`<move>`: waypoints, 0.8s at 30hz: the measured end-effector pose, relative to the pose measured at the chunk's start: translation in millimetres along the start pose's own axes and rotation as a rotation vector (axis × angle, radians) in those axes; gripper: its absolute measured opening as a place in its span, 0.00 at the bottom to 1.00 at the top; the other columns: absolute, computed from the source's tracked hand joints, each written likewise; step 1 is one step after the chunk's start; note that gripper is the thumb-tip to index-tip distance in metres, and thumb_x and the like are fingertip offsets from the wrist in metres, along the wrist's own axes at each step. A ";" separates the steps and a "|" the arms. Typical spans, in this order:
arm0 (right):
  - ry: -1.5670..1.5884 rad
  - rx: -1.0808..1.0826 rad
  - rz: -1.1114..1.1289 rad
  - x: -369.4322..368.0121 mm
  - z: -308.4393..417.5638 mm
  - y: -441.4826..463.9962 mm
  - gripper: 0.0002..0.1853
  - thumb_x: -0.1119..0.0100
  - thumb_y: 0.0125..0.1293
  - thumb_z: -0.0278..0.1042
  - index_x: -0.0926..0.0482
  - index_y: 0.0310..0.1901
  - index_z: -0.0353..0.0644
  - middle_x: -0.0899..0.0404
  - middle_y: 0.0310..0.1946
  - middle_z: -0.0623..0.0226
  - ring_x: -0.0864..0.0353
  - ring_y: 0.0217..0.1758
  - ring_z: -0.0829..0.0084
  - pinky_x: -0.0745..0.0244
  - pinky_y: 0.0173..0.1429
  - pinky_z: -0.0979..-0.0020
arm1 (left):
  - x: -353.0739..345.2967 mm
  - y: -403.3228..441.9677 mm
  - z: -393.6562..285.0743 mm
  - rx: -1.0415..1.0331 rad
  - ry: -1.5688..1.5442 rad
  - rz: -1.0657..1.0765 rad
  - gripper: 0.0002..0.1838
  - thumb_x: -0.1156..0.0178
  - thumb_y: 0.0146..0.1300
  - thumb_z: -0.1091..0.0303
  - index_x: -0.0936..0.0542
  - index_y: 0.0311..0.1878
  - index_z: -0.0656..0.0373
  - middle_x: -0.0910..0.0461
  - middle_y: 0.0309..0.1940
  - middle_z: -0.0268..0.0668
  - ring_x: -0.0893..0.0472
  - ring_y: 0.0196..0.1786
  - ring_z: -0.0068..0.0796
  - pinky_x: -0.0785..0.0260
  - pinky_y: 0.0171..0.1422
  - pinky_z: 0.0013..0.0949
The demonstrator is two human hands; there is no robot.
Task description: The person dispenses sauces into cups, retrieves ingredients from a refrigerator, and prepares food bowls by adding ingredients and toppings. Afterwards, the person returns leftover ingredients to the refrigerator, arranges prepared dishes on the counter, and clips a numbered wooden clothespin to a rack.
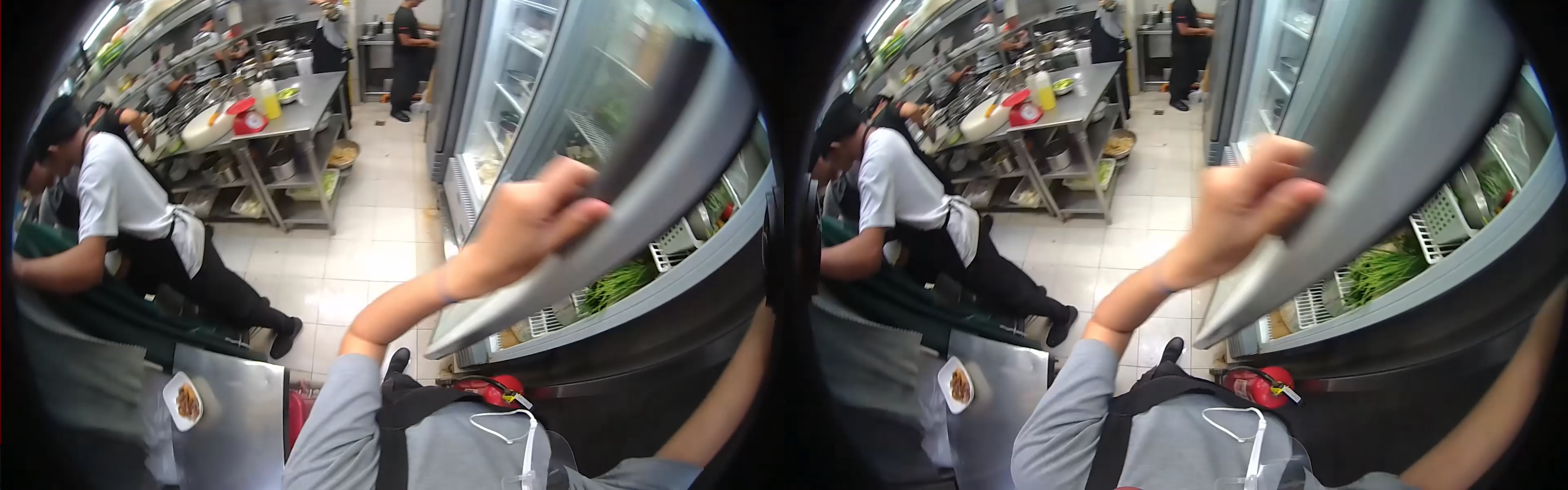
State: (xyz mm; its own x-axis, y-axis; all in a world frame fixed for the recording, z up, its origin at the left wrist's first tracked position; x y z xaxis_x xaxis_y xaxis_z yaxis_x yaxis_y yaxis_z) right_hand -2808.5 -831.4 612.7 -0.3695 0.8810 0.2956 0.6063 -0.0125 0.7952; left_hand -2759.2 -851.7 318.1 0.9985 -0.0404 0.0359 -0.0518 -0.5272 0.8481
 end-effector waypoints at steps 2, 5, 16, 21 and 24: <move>0.047 0.049 -0.003 3.2 22.3 1.6 0.08 0.50 0.64 0.30 0.25 0.43 0.42 0.25 0.26 0.64 0.31 0.23 0.77 0.28 0.29 0.73 | -39.0 -3.4 2.2 -0.068 -0.060 0.097 0.15 0.39 0.61 0.63 0.27 0.47 0.59 0.22 0.31 0.45 0.18 0.33 0.37 0.28 0.35 0.34; 0.100 0.118 0.002 3.9 46.6 -1.7 0.09 0.49 0.63 0.29 0.24 0.44 0.41 0.25 0.26 0.64 0.31 0.23 0.77 0.29 0.30 0.73 | -89.4 -5.0 -0.9 -0.143 -0.130 0.174 0.15 0.45 0.64 0.62 0.30 0.46 0.63 0.24 0.31 0.50 0.22 0.37 0.52 0.30 0.40 0.45; 0.307 0.303 -0.040 -74.4 87.4 4.3 0.11 0.47 0.61 0.26 0.23 0.46 0.41 0.26 0.26 0.66 0.30 0.25 0.77 0.30 0.31 0.73 | -68.4 -33.7 49.0 -0.441 0.103 1.075 0.29 0.40 0.57 0.48 0.31 0.57 0.54 0.23 0.35 0.41 0.24 0.45 0.43 0.30 0.42 0.43; 0.428 0.385 -0.082 -152.5 104.2 24.3 0.13 0.46 0.60 0.24 0.23 0.48 0.41 0.26 0.26 0.66 0.29 0.26 0.77 0.31 0.32 0.73 | 78.2 -41.3 141.9 -0.025 0.488 1.127 0.31 0.42 0.59 0.49 0.35 0.63 0.52 0.22 0.35 0.38 0.23 0.41 0.39 0.33 0.47 0.39; 0.508 0.409 -0.092 -210.8 115.8 37.8 0.14 0.45 0.60 0.23 0.22 0.48 0.41 0.26 0.26 0.66 0.29 0.26 0.77 0.31 0.32 0.73 | 189.3 -61.9 198.0 0.231 0.615 0.860 0.33 0.45 0.63 0.50 0.40 0.68 0.52 0.22 0.38 0.42 0.23 0.41 0.41 0.34 0.50 0.38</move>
State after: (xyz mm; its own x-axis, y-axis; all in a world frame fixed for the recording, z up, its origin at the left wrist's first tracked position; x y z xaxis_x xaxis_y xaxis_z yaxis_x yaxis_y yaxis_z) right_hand -2626.1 -962.8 519.1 -0.6581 0.5359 0.5289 0.7382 0.3210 0.5933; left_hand -2570.0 -994.8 167.7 0.4597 -0.0739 0.8850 -0.6760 -0.6754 0.2947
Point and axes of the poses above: each hand's wrist, its own y-axis towards the middle knuckle, its own x-axis out of the back of the hand, z = x × y, the point moved 4 cm from there along y, towards the middle knuckle
